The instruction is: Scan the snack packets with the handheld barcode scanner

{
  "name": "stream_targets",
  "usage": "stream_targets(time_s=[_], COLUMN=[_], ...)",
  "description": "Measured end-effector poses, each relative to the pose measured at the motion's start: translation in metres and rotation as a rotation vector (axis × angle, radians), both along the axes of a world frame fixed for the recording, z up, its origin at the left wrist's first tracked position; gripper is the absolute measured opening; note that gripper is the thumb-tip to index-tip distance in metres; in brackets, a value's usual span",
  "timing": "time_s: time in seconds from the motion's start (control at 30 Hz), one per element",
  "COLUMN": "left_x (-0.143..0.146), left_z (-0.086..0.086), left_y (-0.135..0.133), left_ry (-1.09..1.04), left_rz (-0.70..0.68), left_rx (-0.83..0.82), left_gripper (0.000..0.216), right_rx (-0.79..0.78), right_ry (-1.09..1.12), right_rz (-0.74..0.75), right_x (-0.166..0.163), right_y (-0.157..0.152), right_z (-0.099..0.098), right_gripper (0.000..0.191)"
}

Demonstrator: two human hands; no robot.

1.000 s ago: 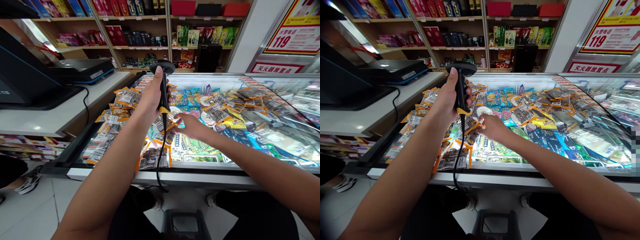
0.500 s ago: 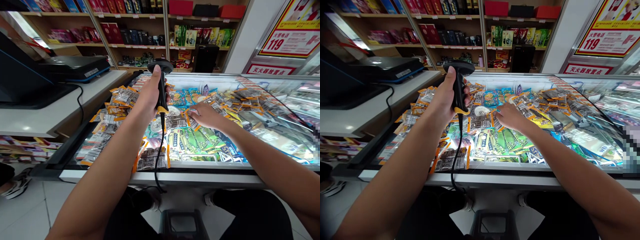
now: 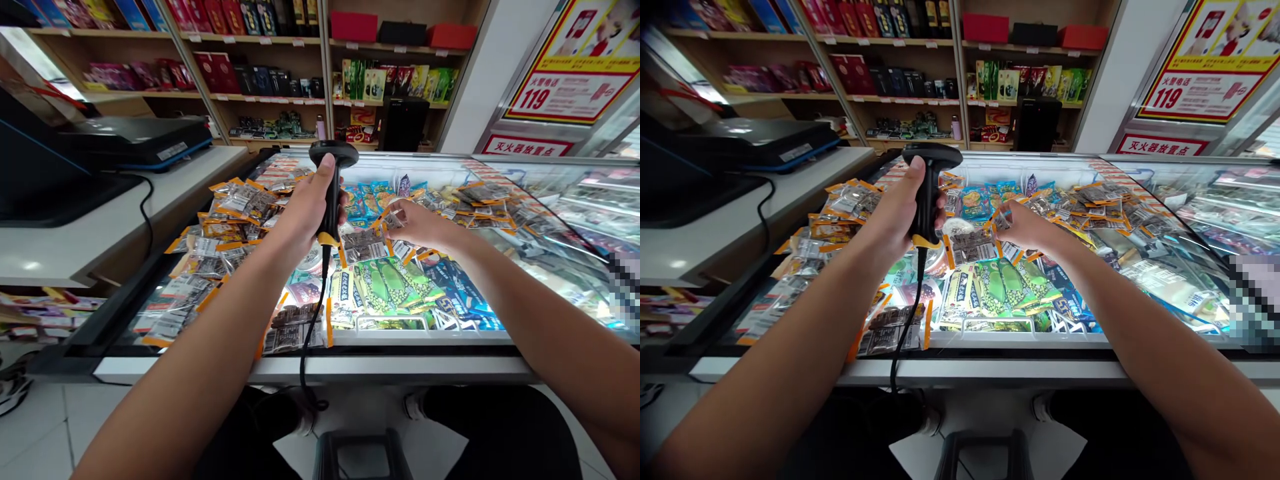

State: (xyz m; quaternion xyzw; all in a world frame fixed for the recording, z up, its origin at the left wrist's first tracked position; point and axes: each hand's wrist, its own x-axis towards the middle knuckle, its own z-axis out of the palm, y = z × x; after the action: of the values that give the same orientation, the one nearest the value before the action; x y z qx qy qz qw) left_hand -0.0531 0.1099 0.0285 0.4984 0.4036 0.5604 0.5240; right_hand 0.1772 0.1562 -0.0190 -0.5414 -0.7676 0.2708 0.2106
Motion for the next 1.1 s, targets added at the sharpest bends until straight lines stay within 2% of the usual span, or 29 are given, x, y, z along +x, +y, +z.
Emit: stream_targets(time_s=[0.2,0.37,0.5,0.63,0.7,0.97,1.1], left_x=[-0.001,0.002,0.008,0.013,0.014,0.016,0.017], left_z=[-0.002,-0.002,-0.003,-0.004,-0.005,-0.010,-0.008], left_y=[0.001,0.000,-0.008,-0.015,-0.017,-0.013,-0.014], left_ry=[-0.015,-0.004,0.000,0.019,0.022,-0.023,-0.057], left_rz=[-0.026,-0.047,-0.171,-0.360,-0.410,-0.411,-0.358], left_rx=[-0.007,-0.022,-0.023,-0.041,-0.036,-0.073,-0.108], left_gripper=[0.052,0.053,0.051,0.053,0.055,0.059,0.062], right_rx=[-0.032,0.147,0.315,0.397,0.399,0.386,0.387], right_ry=[0.238,0.400,0.576,0.553,0.519,0.587,0.466], right_rz=[-0.025,-0.108,-0.081,-0.112,-0.143,-0.151,-0.215], right_x=[0.011,0.014,0.014,0.017,0.018,0.021,0.035], right_y=[0.007,0.018,0.026,0.032,0.033,0.036,0.038], right_z=[0.002,0.004,0.003,0.000,-0.001,-0.002,0.002], right_gripper=[0.061,0.045,0.033,0.030,0.030,0.031,0.048])
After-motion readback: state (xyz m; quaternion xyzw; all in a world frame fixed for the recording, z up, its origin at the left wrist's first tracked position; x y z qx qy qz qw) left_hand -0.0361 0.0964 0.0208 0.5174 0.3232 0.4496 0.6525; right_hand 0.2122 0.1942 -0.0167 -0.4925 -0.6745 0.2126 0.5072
